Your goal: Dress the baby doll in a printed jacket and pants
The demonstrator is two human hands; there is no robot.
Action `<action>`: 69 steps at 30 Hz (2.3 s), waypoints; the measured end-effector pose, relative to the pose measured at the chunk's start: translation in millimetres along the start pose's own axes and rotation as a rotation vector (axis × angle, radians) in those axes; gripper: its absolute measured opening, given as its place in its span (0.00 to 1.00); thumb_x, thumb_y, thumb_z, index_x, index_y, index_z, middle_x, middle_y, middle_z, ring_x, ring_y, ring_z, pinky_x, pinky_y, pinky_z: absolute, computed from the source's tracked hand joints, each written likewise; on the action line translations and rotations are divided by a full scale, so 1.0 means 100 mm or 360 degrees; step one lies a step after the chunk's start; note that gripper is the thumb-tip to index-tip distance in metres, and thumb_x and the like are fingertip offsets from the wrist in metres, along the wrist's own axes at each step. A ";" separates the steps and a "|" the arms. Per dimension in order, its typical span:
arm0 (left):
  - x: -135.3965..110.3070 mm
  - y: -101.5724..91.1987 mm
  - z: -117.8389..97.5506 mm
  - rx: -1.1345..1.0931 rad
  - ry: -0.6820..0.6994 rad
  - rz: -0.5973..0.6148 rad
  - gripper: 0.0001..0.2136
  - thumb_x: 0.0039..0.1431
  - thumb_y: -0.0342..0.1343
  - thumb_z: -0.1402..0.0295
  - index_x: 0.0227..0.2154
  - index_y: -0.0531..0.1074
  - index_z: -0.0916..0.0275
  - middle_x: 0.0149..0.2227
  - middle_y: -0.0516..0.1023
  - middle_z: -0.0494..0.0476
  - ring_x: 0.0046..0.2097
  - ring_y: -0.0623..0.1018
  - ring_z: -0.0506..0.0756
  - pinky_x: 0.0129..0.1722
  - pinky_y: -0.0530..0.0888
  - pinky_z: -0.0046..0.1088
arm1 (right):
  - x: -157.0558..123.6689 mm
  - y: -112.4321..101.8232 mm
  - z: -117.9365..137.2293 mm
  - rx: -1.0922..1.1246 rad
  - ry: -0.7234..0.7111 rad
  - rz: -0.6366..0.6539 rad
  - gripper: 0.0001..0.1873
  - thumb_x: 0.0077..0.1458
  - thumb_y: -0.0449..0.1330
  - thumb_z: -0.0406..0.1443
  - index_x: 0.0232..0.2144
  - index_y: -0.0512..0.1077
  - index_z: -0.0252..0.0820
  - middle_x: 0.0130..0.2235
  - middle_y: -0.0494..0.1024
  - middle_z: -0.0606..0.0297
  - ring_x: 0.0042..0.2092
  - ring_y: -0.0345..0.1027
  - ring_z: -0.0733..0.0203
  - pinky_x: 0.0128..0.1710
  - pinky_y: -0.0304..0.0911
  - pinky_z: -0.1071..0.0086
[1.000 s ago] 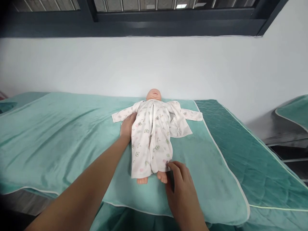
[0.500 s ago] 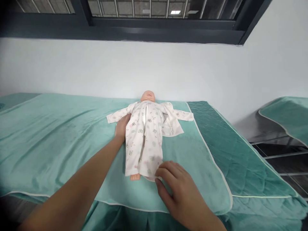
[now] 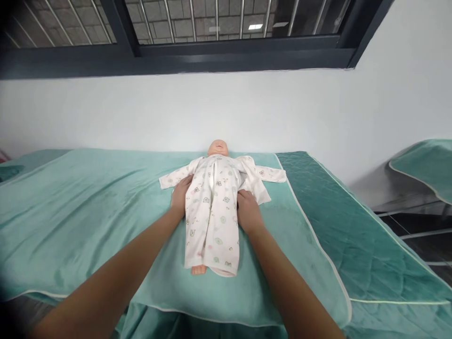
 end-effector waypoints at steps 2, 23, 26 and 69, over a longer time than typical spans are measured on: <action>0.00 -0.02 -0.01 -0.0005 -0.0028 0.0021 0.21 0.65 0.44 0.69 0.59 0.68 0.57 0.67 0.63 0.55 0.68 0.60 0.57 0.67 0.58 0.39 | 0.02 0.01 0.01 -0.0010 -0.0051 -0.0007 0.10 0.57 0.51 0.26 0.32 0.72 0.39 0.40 0.73 0.55 0.45 0.64 0.52 0.46 0.62 0.62; -0.44 -0.14 -0.61 -0.0421 0.0531 0.0322 0.12 0.57 0.56 0.65 0.42 0.77 0.60 0.52 0.78 0.61 0.55 0.74 0.64 0.60 0.68 0.42 | -0.03 0.11 0.06 -0.0210 -0.0091 0.0185 0.11 0.60 0.51 0.32 0.39 0.74 0.38 0.41 0.76 0.52 0.44 0.68 0.51 0.45 0.61 0.62; -0.44 -0.17 -0.59 -0.0520 0.0472 0.0245 0.13 0.58 0.55 0.65 0.43 0.76 0.63 0.53 0.78 0.64 0.56 0.73 0.64 0.61 0.67 0.41 | -0.09 0.10 0.14 -0.0156 -0.0210 0.0237 0.09 0.58 0.54 0.34 0.33 0.74 0.39 0.36 0.76 0.54 0.38 0.70 0.53 0.39 0.61 0.65; -0.68 -0.28 0.25 -0.0187 -0.0870 -0.0666 0.15 0.67 0.42 0.57 0.44 0.67 0.60 0.43 0.76 0.62 0.44 0.76 0.61 0.44 0.70 0.39 | -0.17 -0.30 -0.67 -0.0477 0.1034 -0.0066 0.21 0.55 0.57 0.51 0.41 0.72 0.40 0.41 0.77 0.51 0.44 0.69 0.42 0.40 0.58 0.56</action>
Point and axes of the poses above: each hand's wrist, its own x-axis towards the middle knuckle, its own y-axis out of the palm, z = x × y, the point moved 5 cm from there along x, towards the middle knuckle
